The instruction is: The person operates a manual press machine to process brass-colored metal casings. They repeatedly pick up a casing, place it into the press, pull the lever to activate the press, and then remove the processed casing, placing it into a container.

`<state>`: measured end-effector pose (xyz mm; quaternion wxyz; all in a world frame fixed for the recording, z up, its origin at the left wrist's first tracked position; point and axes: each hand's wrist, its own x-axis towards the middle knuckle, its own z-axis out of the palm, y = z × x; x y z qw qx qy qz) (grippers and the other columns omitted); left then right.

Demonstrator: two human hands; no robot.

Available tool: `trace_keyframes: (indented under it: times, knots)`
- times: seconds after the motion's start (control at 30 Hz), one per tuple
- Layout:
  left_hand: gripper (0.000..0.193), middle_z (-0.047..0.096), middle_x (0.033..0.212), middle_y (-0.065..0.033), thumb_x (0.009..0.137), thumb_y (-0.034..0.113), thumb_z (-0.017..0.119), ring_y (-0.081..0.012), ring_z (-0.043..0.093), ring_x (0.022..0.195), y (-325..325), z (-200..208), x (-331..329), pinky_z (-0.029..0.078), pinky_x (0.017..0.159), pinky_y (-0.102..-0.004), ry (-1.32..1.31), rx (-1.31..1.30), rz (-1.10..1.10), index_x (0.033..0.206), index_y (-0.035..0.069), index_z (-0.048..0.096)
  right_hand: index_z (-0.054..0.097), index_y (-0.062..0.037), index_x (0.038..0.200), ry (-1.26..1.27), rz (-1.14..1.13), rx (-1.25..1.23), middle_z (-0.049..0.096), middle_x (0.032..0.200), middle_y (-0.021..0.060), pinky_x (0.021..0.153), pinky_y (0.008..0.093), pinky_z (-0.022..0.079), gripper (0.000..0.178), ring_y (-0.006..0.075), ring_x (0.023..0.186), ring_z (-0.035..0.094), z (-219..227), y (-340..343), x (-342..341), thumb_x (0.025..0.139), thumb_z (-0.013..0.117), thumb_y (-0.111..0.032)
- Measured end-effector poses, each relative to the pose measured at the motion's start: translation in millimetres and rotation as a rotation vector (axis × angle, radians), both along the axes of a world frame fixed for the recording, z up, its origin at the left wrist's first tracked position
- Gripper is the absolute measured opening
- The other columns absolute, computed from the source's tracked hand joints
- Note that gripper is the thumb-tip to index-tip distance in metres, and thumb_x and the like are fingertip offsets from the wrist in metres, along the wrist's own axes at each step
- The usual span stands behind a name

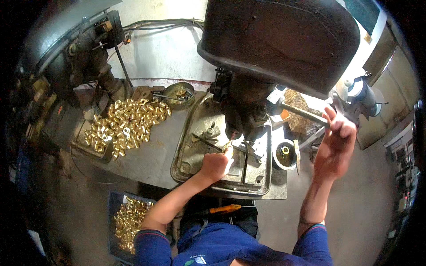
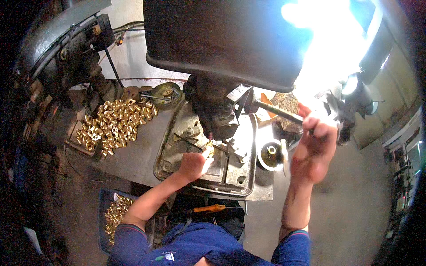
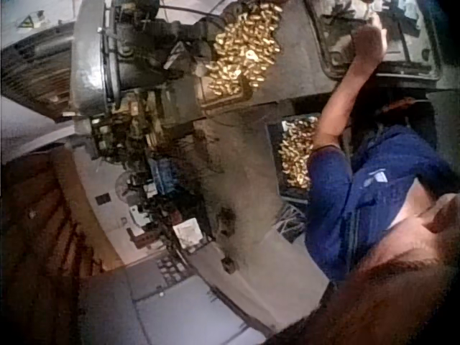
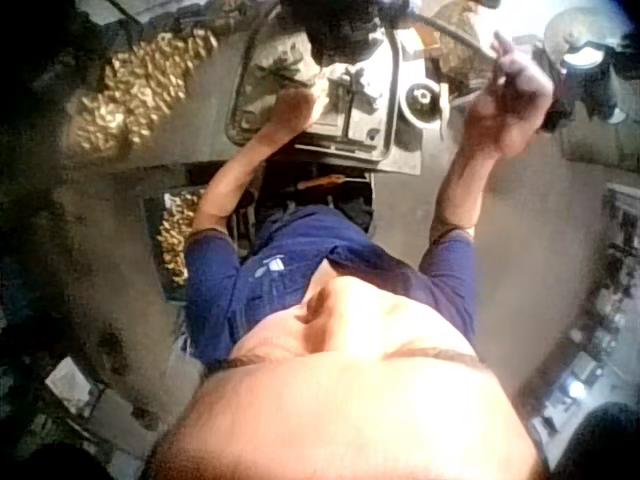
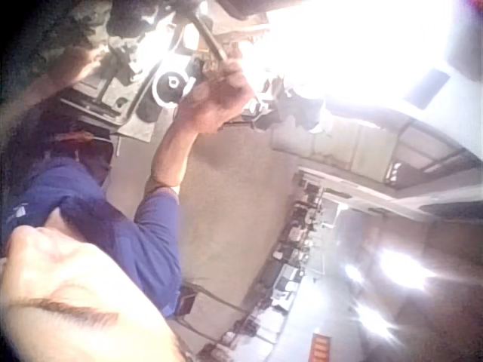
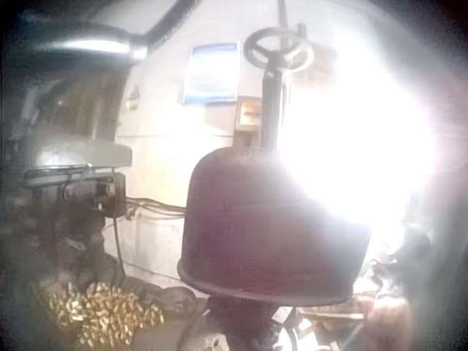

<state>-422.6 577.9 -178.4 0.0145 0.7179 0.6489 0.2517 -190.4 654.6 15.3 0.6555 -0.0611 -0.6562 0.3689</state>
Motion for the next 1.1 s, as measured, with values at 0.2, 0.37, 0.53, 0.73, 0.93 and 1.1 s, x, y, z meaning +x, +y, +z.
trace_keyframes:
  times: [0.2,0.37,0.53,0.73,0.93,1.1]
  knots:
    - [0.035,0.059,0.058,-0.0129,0.081,0.026,0.061,-0.0297,0.060,0.052,-0.6,-0.8,-2.6,0.046,0.048,-0.0411,-0.053,-0.039,-0.017,0.110,0.008,0.053,0.041,-0.0101,0.081,-0.015,-0.056,0.021,0.049,0.092,0.0077,0.102,0.0479,0.023,0.058,0.0409,0.120,0.039,-48.9,-33.7,3.5,0.069,0.065,-0.061]
    - [0.035,0.062,0.063,-0.0127,0.081,0.024,0.060,-0.0292,0.062,0.055,2.6,-9.5,-2.8,0.047,0.050,-0.0408,-0.075,-0.042,-0.025,0.110,0.008,0.053,0.038,-0.0068,0.073,0.005,-0.126,0.008,0.049,0.085,0.0108,0.100,0.0481,0.028,0.029,0.0391,0.113,0.045,-46.8,-43.3,-3.2,0.083,0.047,-0.032]
    - [0.036,0.062,0.064,-0.0126,0.080,0.024,0.061,-0.0290,0.062,0.056,1.3,-5.2,-1.4,0.048,0.051,-0.0400,-0.052,-0.035,-0.019,0.112,0.007,0.053,0.041,-0.0083,0.078,0.007,-0.065,0.046,0.049,0.090,0.0094,0.102,0.0492,0.023,0.050,0.0416,0.118,0.041,-56.9,-39.0,2.0,0.076,0.060,-0.054]
    - [0.037,0.060,0.060,-0.0131,0.080,0.023,0.062,-0.0294,0.061,0.055,1.6,-9.7,1.3,0.046,0.049,-0.0397,-0.034,-0.005,0.009,0.111,0.007,0.053,0.038,-0.0057,0.072,-0.010,-0.115,0.070,0.049,0.086,0.0118,0.101,0.0509,0.023,0.027,0.0423,0.116,0.042,-67.2,-49.3,-4.2,0.090,0.042,-0.025]
    - [0.037,0.059,0.058,-0.0137,0.079,0.023,0.062,-0.0299,0.061,0.055,1.6,-5.4,2.8,0.046,0.049,-0.0401,0.013,-0.003,0.013,0.111,0.006,0.053,0.038,-0.0055,0.064,0.009,-0.179,0.056,0.050,0.080,0.0132,0.101,0.0521,0.027,0.023,0.0424,0.114,0.045,-87.8,-51.3,-2.8,0.085,0.045,-0.013]
    - [0.036,0.059,0.059,-0.0141,0.079,0.024,0.062,-0.0301,0.061,0.055,1.3,-5.1,3.4,0.047,0.050,-0.0405,-0.012,-0.017,0.019,0.109,0.005,0.053,0.038,-0.0045,0.061,-0.022,-0.215,0.025,0.051,0.077,0.0121,0.101,0.0537,0.028,0.025,0.0429,0.114,0.046,-101.1,-54.5,0.1,0.083,0.048,-0.010]
